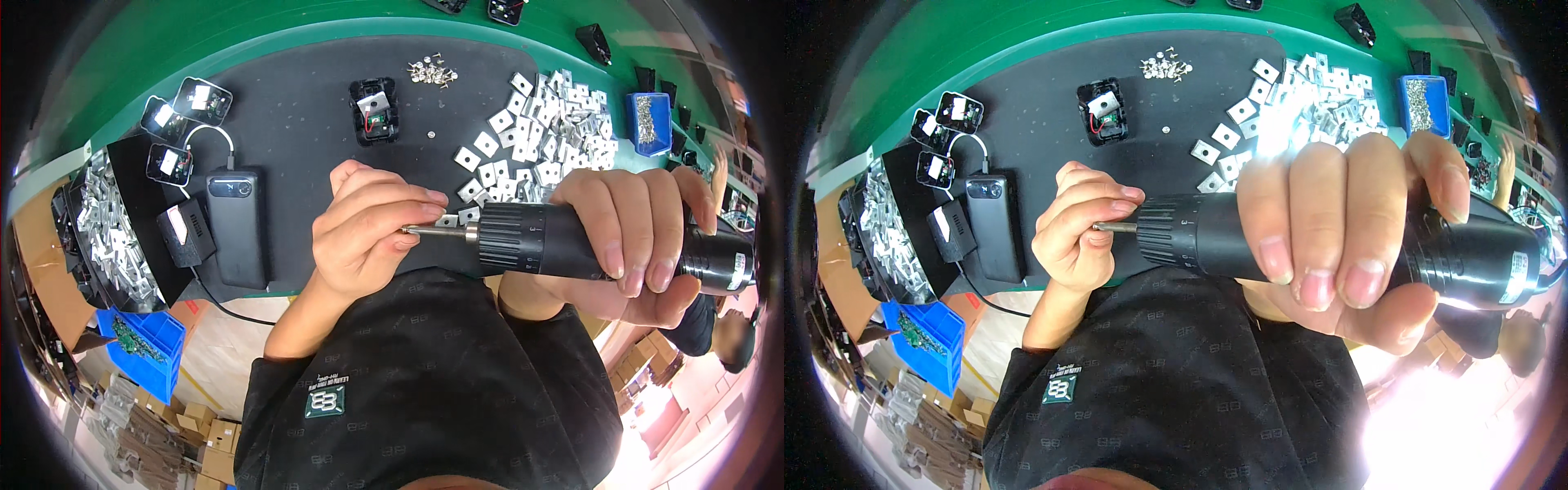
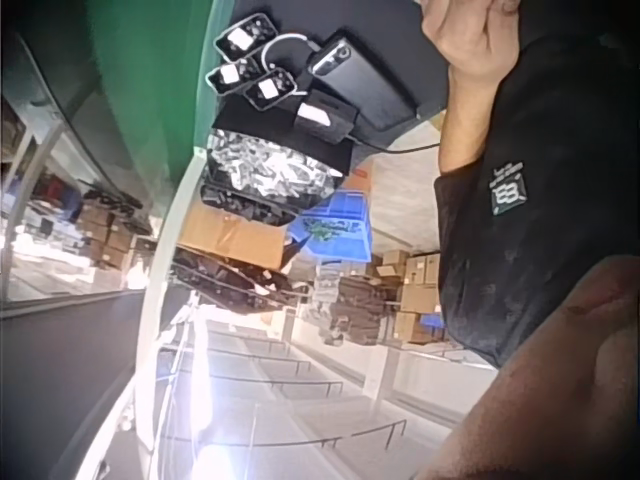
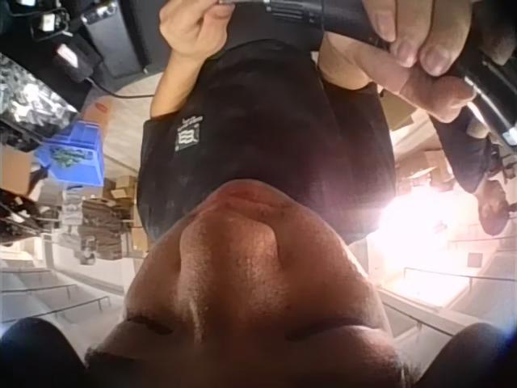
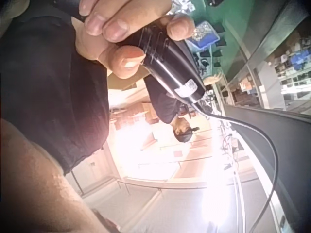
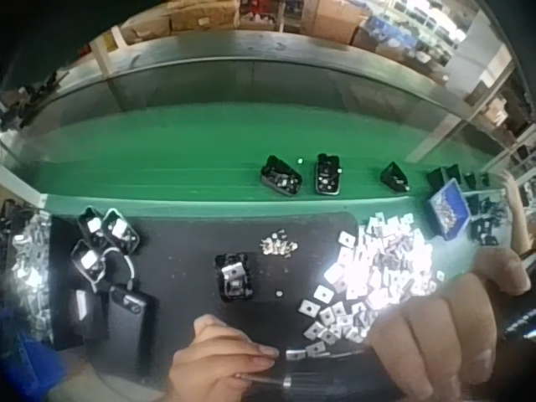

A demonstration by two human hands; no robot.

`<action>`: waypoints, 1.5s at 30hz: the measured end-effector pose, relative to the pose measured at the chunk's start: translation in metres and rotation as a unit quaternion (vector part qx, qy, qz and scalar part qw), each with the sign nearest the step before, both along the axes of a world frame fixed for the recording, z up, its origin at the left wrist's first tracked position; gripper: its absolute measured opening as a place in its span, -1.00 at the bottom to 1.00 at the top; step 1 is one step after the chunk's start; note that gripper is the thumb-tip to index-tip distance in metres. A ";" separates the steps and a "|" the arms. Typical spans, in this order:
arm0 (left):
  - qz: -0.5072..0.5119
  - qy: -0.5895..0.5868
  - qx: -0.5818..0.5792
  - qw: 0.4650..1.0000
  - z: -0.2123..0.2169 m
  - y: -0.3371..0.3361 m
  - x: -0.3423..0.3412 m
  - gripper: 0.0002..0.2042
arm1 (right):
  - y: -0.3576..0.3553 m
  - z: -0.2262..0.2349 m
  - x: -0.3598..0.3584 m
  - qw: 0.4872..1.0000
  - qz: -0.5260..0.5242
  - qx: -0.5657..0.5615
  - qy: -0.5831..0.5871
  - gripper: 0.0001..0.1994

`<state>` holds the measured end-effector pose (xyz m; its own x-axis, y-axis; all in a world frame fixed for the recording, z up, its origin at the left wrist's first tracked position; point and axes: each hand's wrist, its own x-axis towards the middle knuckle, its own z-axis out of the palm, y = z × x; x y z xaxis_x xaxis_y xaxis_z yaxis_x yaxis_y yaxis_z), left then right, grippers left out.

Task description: The person uses a power screwdriver to fasten screws into small black electronic devices on a green workbench. They repeatedly pick up devices, align them, and drive screws into them, then place the finished units into a blue bin.

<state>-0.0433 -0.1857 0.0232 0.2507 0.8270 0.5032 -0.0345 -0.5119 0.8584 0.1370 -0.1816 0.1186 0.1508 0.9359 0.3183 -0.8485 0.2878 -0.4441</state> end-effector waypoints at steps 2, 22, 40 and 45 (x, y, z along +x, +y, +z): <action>-0.008 -0.006 -0.003 1.000 0.000 -0.001 0.000 -0.79 | -0.001 0.001 -0.001 1.000 -0.004 -0.003 -0.001 -0.64; -0.049 0.044 0.028 0.997 -0.004 0.019 -0.009 -0.79 | 0.005 0.001 0.001 0.997 0.016 0.007 -0.073 -0.64; -0.088 0.129 0.058 0.986 -0.005 0.030 -0.025 -0.65 | 0.026 -0.019 -0.003 0.985 0.071 0.126 -0.092 -0.54; 0.048 0.302 -0.011 0.952 -0.008 0.044 -0.028 -0.03 | 0.032 -0.025 -0.011 0.980 -0.021 0.058 -0.191 -0.38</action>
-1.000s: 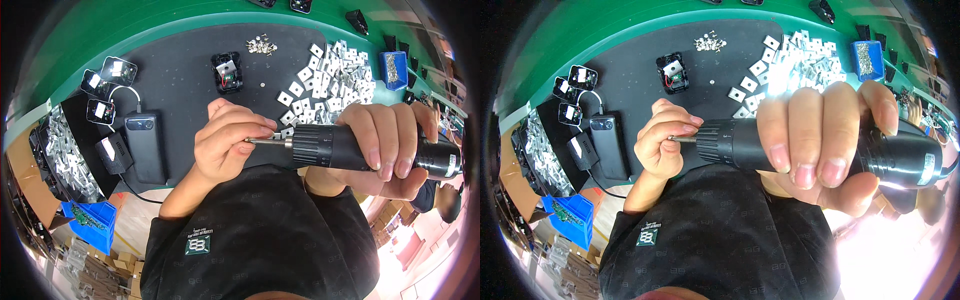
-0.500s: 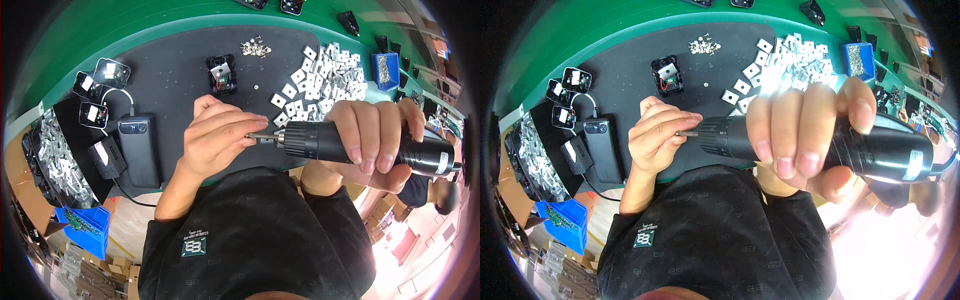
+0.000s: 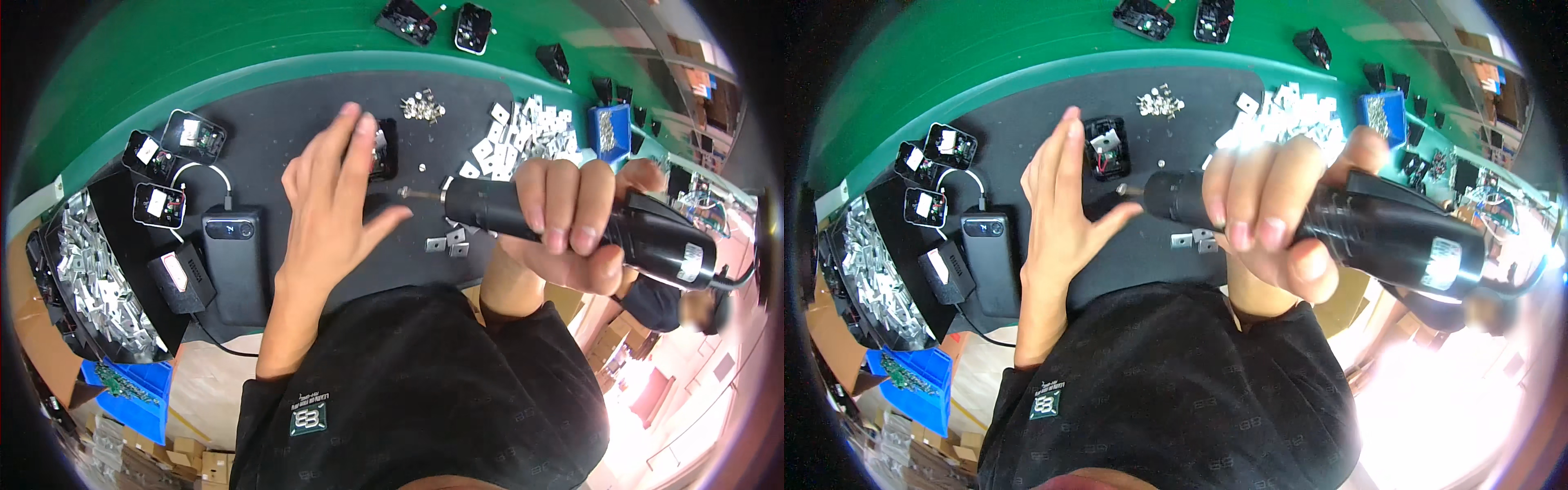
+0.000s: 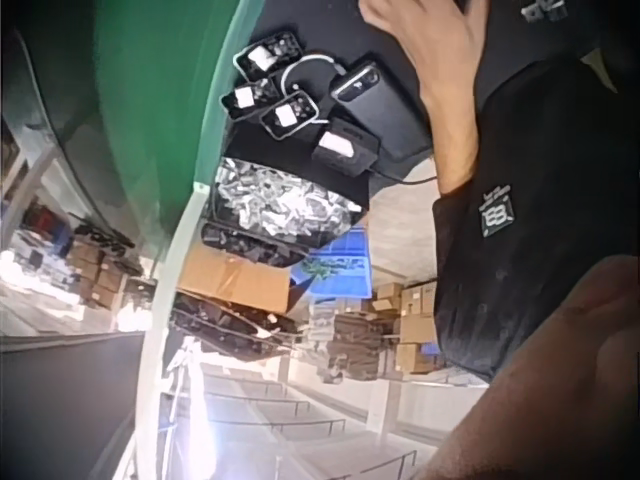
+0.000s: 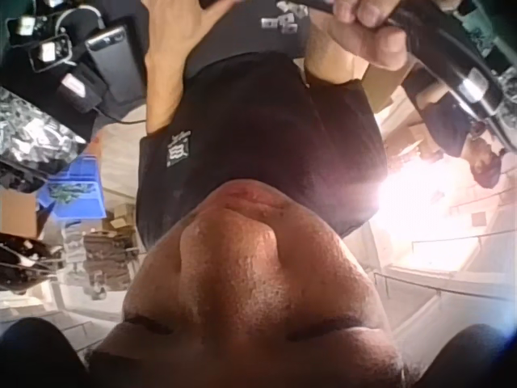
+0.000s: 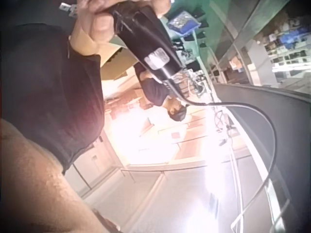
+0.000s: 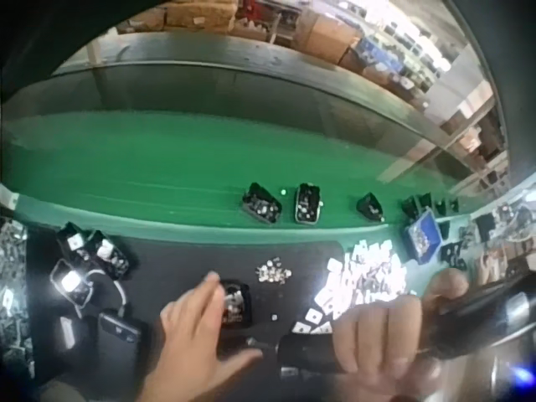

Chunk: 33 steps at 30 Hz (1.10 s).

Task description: The person uses a power screwdriver to fasten screws into small black electronic devices on a green workbench. They repeatedly pick up devices, align them, and drive screws into them, then place the finished units into a blue bin.

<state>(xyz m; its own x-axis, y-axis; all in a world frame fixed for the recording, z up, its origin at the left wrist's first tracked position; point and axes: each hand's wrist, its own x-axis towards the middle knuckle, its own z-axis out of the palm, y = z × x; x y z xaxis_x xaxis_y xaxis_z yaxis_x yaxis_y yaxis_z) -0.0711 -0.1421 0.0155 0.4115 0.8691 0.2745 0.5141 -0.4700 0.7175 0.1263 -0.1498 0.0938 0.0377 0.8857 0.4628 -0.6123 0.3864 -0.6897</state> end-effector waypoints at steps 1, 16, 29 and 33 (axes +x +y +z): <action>0.029 0.015 -0.026 0.999 -0.003 0.002 0.002 -0.03 | 0.006 -0.002 -0.001 0.999 -0.009 0.008 -0.038 -0.44; 0.045 0.025 -0.055 0.997 -0.017 0.014 0.007 -0.26 | 0.029 -0.033 -0.014 0.994 -0.027 -0.041 -0.101 -0.60; 0.047 0.021 -0.050 0.997 -0.022 0.015 0.007 -0.30 | 0.032 -0.038 -0.012 0.989 0.021 -0.037 -0.140 -0.71; 0.043 0.010 -0.056 0.997 -0.021 0.016 0.007 -0.31 | 0.035 -0.035 -0.017 0.981 0.030 -0.015 -0.189 -0.72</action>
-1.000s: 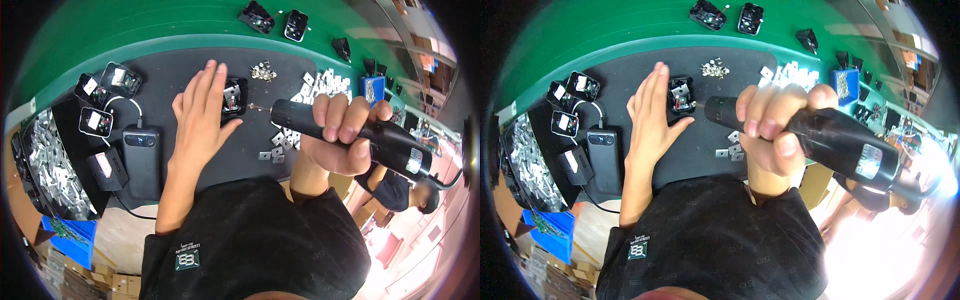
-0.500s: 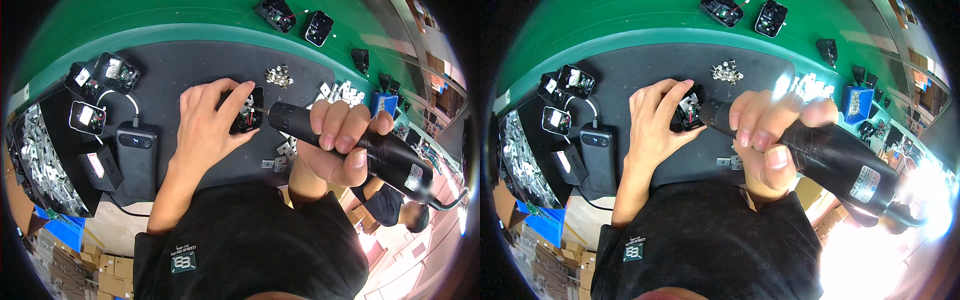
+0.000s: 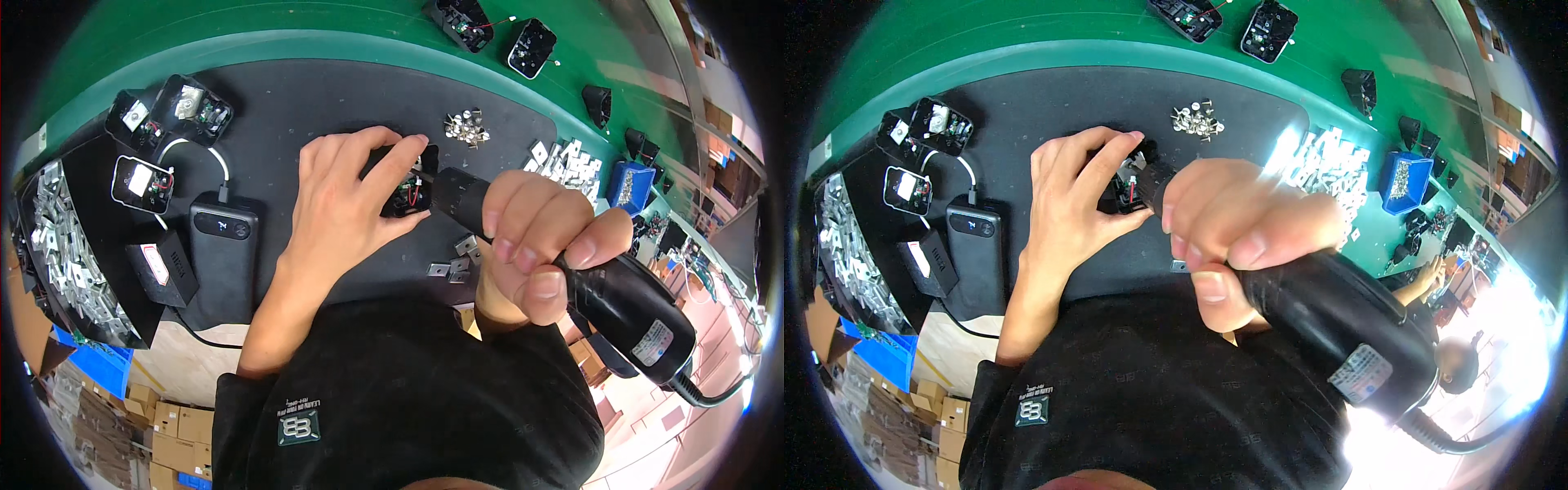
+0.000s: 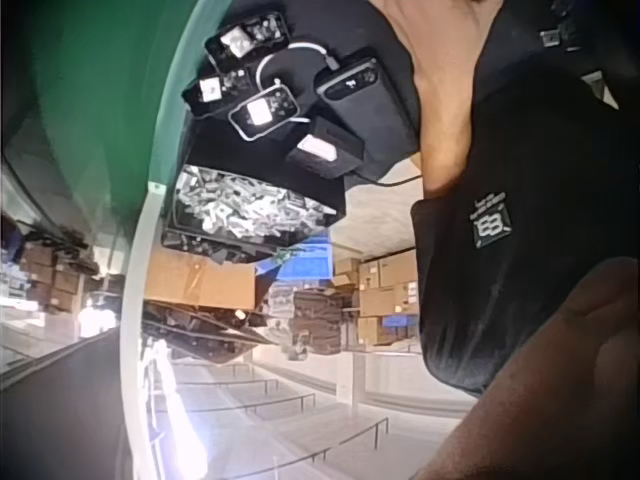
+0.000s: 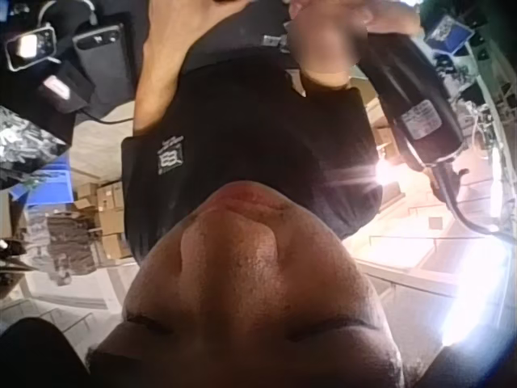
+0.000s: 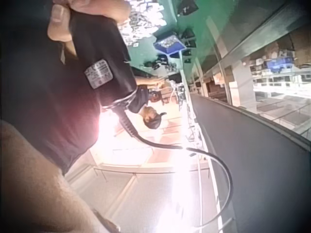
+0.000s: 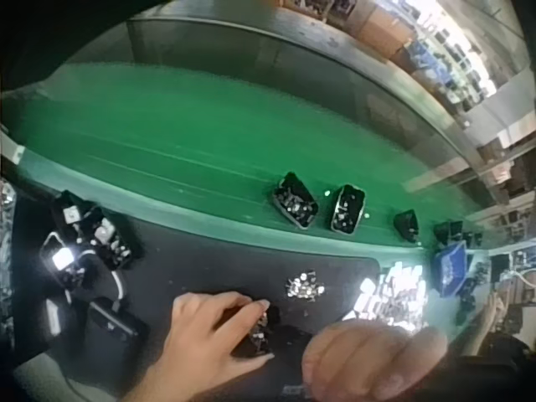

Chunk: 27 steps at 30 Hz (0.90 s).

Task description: The person uses a power screwdriver to fasten screws into small black electronic devices on a green workbench. They repeatedly pick up devices, align them, and drive screws into them, then place the finished units into a blue bin.

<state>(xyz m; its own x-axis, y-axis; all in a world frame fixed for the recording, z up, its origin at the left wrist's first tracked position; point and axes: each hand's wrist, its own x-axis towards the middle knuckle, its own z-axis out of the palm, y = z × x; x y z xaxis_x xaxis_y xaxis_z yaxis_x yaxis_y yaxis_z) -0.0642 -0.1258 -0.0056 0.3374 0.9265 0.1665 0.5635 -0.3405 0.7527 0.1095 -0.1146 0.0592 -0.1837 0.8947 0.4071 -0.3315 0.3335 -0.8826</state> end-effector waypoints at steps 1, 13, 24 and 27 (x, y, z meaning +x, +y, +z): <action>-0.001 0.000 -0.002 1.000 0.000 0.001 0.000 -0.31 | 0.001 0.000 -0.001 1.000 0.001 0.003 -0.009 -0.72; 0.004 0.134 -0.005 0.991 0.053 -0.006 -0.022 -0.34 | -0.008 0.037 0.015 0.981 -0.095 0.009 0.169 -0.66; 0.248 0.405 0.132 0.870 0.081 -0.004 -0.115 -0.30 | -0.025 0.031 0.068 0.969 -0.165 -0.025 0.184 -0.70; 0.146 0.241 0.132 0.950 0.077 -0.013 -0.074 -0.49 | -0.033 0.024 0.074 0.971 -0.182 -0.022 0.152 -0.69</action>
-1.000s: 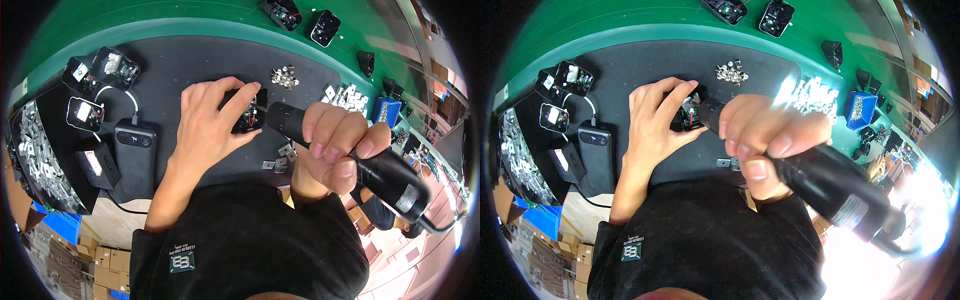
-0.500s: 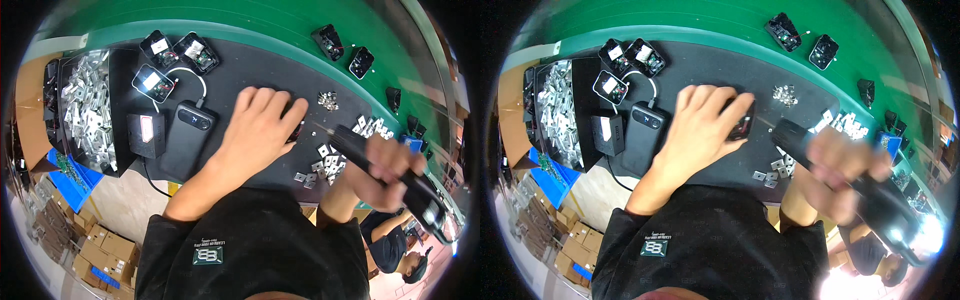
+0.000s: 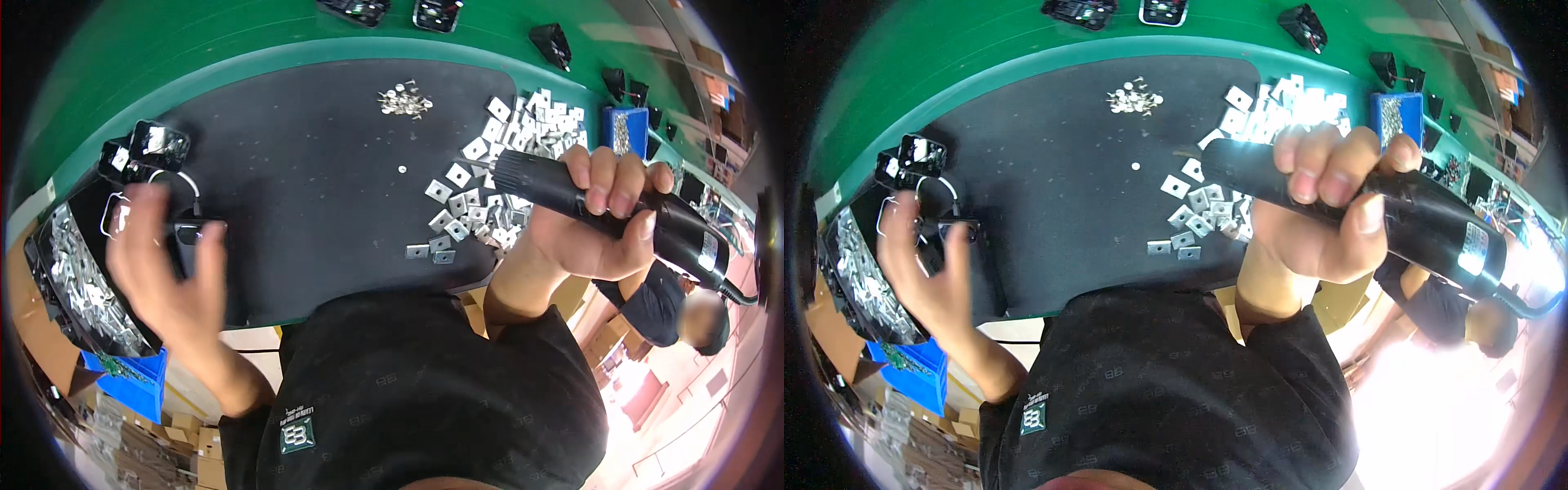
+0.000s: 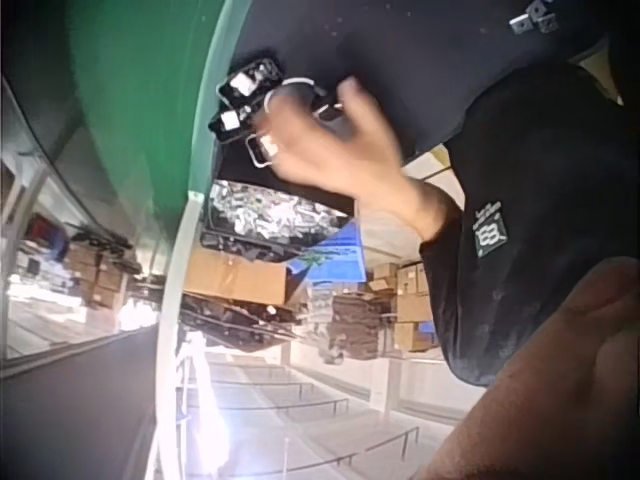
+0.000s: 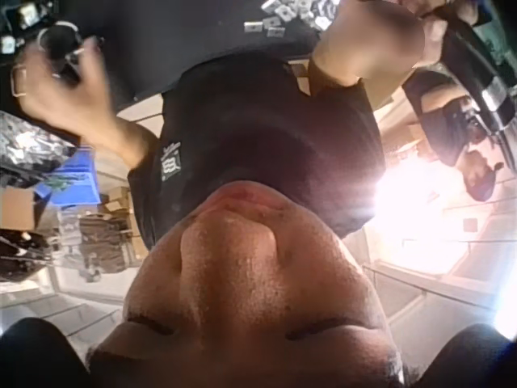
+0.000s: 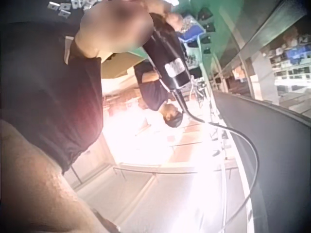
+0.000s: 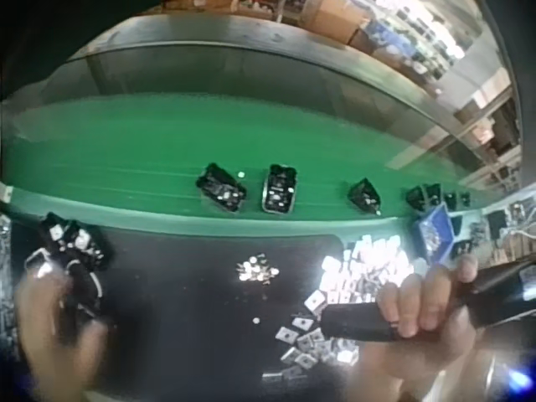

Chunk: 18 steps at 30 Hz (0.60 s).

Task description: The person uses a power screwdriver to fasten screws into small black electronic devices on a green workbench. They repeatedly pick up devices, align them, and drive screws into them, then place the finished units into a blue bin.

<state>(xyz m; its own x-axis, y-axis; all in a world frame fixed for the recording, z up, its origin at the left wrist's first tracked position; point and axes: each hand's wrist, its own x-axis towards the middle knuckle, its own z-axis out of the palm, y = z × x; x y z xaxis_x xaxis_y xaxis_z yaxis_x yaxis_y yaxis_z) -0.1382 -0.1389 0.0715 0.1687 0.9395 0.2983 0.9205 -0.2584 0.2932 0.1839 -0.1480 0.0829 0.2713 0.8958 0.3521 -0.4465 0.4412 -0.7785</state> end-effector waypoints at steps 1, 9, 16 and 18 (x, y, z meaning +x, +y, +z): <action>-0.062 -0.036 -0.053 0.996 -0.007 -0.011 0.016 -0.65 | -0.002 -0.005 -0.002 1.000 0.001 0.000 -0.010 -0.69; -0.329 -0.077 -0.264 0.904 -0.052 -0.065 0.128 -0.67 | -0.005 -0.011 0.002 0.997 -0.060 -0.037 -0.036 -0.58; -0.275 -0.103 -0.346 0.891 -0.043 -0.054 0.114 -0.76 | -0.004 -0.038 -0.028 0.997 -0.007 -0.057 -0.049 -0.60; -0.233 -0.148 -0.327 0.904 -0.042 -0.045 0.105 -0.79 | -0.005 -0.043 -0.033 0.994 -0.025 -0.080 -0.066 -0.59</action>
